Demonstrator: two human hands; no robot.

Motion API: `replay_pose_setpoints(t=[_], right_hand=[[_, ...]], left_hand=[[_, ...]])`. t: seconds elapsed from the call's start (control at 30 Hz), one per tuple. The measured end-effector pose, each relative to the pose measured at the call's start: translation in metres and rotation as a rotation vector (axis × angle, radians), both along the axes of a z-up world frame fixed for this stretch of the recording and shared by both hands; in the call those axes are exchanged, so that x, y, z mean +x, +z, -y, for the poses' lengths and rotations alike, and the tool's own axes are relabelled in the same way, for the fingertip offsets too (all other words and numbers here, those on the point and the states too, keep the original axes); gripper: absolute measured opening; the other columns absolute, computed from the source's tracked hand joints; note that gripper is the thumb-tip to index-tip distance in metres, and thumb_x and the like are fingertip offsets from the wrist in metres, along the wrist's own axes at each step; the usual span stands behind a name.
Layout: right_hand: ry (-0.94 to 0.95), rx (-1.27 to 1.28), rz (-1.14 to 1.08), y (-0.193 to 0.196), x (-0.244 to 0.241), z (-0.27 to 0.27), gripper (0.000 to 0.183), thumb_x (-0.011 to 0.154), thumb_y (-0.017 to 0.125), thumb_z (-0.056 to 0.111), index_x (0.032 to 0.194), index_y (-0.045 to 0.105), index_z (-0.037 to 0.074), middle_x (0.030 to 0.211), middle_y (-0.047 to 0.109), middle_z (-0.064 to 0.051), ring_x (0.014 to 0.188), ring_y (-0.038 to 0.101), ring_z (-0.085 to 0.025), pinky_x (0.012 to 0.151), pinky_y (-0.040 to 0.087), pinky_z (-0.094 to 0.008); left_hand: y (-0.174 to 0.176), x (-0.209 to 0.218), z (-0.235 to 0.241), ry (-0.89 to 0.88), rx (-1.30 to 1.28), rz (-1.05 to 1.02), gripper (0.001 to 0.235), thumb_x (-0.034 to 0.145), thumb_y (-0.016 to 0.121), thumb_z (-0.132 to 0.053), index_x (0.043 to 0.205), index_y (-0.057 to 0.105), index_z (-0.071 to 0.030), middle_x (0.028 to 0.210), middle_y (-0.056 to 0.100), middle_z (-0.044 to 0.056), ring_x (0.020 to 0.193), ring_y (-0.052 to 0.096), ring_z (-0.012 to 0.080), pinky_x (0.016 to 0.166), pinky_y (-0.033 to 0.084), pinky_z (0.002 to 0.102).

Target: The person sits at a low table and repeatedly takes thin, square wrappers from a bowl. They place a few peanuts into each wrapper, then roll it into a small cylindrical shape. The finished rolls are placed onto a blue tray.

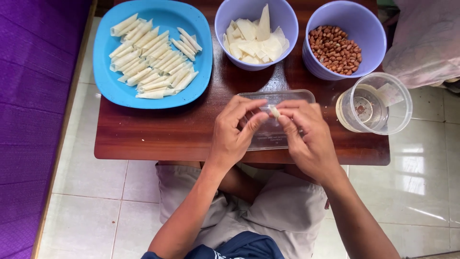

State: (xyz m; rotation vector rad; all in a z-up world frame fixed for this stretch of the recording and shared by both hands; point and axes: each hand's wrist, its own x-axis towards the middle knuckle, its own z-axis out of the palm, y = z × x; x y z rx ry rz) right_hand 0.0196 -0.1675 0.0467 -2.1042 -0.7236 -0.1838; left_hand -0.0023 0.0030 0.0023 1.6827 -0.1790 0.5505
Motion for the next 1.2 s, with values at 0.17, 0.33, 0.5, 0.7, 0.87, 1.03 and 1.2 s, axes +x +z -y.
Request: replay_pose_setpoints(t=[0.17, 0.33, 0.5, 0.7, 0.87, 1.03, 1.2], right_hand=[[0.074, 0.076, -0.151, 0.01, -0.012, -0.001, 0.022, 0.107, 0.055, 0.014, 0.098, 0.073, 0.006, 0.111, 0.072, -0.012, 0.098, 0.063, -0.029, 0.09, 0.048, -0.041], [0.156, 0.194, -0.341, 0.017, -0.017, -0.001, 0.027, 0.108, 0.052, 0.012, 0.095, 0.072, 0.001, 0.109, 0.072, -0.013, 0.101, 0.06, -0.018, 0.095, 0.048, -0.039], [0.308, 0.286, -0.543, 0.019, -0.012, -0.012, 0.026, 0.105, 0.054, 0.011, 0.093, 0.075, 0.0, 0.11, 0.071, -0.013, 0.105, 0.058, -0.017, 0.099, 0.047, -0.039], [0.36, 0.381, -0.776, 0.02, -0.003, -0.055, 0.024, 0.103, 0.062, 0.013, 0.085, 0.074, 0.001, 0.095, 0.064, -0.006, 0.086, 0.047, -0.01, 0.073, 0.043, -0.023], [0.273, 0.291, -0.584, 0.018, 0.002, -0.092, 0.013, 0.096, 0.071, 0.01, 0.097, 0.075, -0.002, 0.101, 0.069, -0.009, 0.089, 0.055, -0.011, 0.068, 0.046, -0.022], [0.248, 0.14, -0.253, 0.022, 0.005, -0.115, 0.011, 0.092, 0.078, 0.012, 0.102, 0.081, 0.007, 0.101, 0.075, -0.009, 0.083, 0.06, -0.013, 0.066, 0.046, -0.022], [0.397, 0.121, -0.406, 0.019, 0.02, -0.123, 0.015, 0.094, 0.073, 0.011, 0.104, 0.082, 0.004, 0.103, 0.079, -0.013, 0.087, 0.065, -0.016, 0.074, 0.051, -0.028]], left_hand=[[-0.019, -0.009, 0.004, -0.106, -0.092, -0.031, 0.023, 0.089, 0.081, -0.027, 0.11, 0.079, -0.017, 0.093, 0.067, 0.0, 0.078, 0.062, 0.009, 0.067, 0.052, 0.024], [-0.012, -0.018, -0.003, -0.129, -0.122, -0.036, 0.02, 0.092, 0.08, -0.021, 0.111, 0.079, -0.017, 0.09, 0.066, 0.001, 0.079, 0.061, 0.0083, 0.068, 0.05, 0.023], [0.002, -0.034, -0.023, -0.141, -0.135, -0.045, 0.022, 0.091, 0.08, -0.02, 0.113, 0.079, -0.019, 0.089, 0.064, 0.002, 0.079, 0.058, 0.0089, 0.07, 0.05, 0.025], [-0.001, -0.042, -0.064, -0.098, -0.183, -0.056, 0.019, 0.091, 0.08, -0.019, 0.11, 0.08, -0.017, 0.089, 0.061, 0.001, 0.08, 0.057, 0.0084, 0.072, 0.048, 0.024], [-0.006, -0.042, -0.09, 0.006, -0.206, -0.041, 0.016, 0.091, 0.08, -0.016, 0.108, 0.08, -0.013, 0.09, 0.064, 0.003, 0.08, 0.06, 0.0091, 0.072, 0.049, 0.025], [-0.001, -0.038, -0.105, 0.109, -0.249, -0.059, 0.014, 0.089, 0.081, -0.016, 0.102, 0.079, -0.009, 0.088, 0.065, 0.005, 0.076, 0.06, 0.0107, 0.069, 0.05, 0.025], [-0.013, -0.03, -0.12, 0.072, -0.392, -0.105, 0.017, 0.084, 0.086, -0.013, 0.094, 0.074, -0.005, 0.086, 0.066, 0.005, 0.076, 0.06, 0.0095, 0.068, 0.051, 0.024]])
